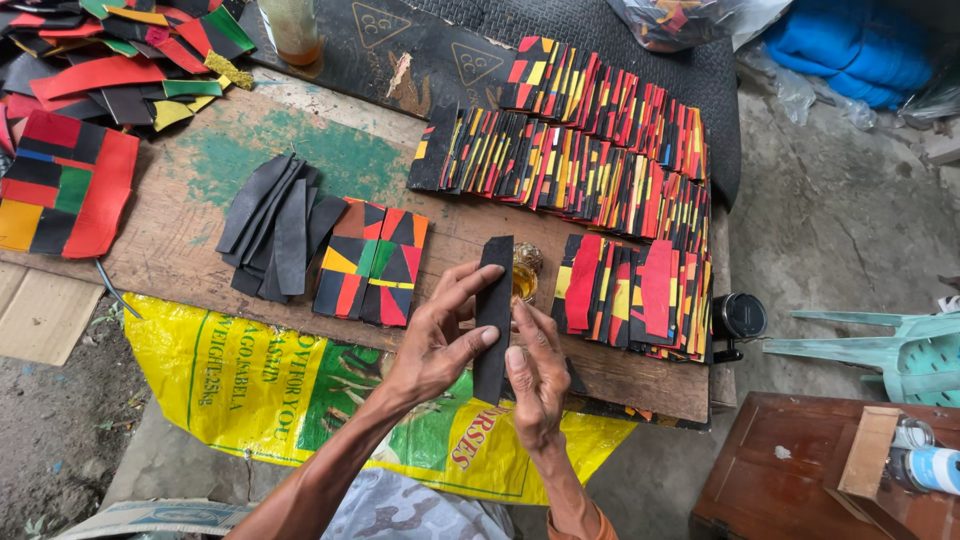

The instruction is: The person assembles small rectangular pouches by hand, applying adhesive from a small jar to black leather pieces and attaching them to colorful patterned leather pieces. The person repeatedly picks, aligns, and presses the pieces together, then stacks the finished pouches on the table.

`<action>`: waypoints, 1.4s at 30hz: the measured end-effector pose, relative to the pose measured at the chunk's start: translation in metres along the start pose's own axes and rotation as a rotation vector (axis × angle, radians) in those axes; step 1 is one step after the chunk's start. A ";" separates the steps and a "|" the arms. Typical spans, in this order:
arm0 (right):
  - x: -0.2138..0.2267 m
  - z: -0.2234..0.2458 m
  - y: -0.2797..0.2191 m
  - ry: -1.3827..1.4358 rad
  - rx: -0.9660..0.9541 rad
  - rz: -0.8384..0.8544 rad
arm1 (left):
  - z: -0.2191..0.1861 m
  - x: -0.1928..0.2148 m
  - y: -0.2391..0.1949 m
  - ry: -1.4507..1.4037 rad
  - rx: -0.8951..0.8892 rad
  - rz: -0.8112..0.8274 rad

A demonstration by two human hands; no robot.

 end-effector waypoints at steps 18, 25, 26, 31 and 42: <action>-0.002 0.017 0.004 -0.146 0.204 -0.042 | 0.011 0.007 0.004 0.131 -0.078 -0.124; 0.001 0.019 0.012 -0.204 0.263 -0.045 | -0.007 0.000 0.008 0.022 0.066 0.005; 0.001 0.020 0.011 -0.226 0.294 -0.058 | -0.007 0.000 0.010 0.043 0.092 -0.023; 0.005 0.018 0.012 -0.244 0.295 -0.058 | -0.006 -0.003 0.016 0.051 0.044 0.033; 0.009 0.016 0.013 -0.338 0.369 -0.074 | 0.003 -0.002 0.023 0.083 0.031 -0.013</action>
Point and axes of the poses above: each hand's wrist, its own y-axis towards the middle knuckle, its own x-axis out of the back of the hand, z = x × y, the point moved 3 cm from there along y, towards the middle knuckle, and after that the axes turned 11 degrees about -z, right-handed, at the moved point
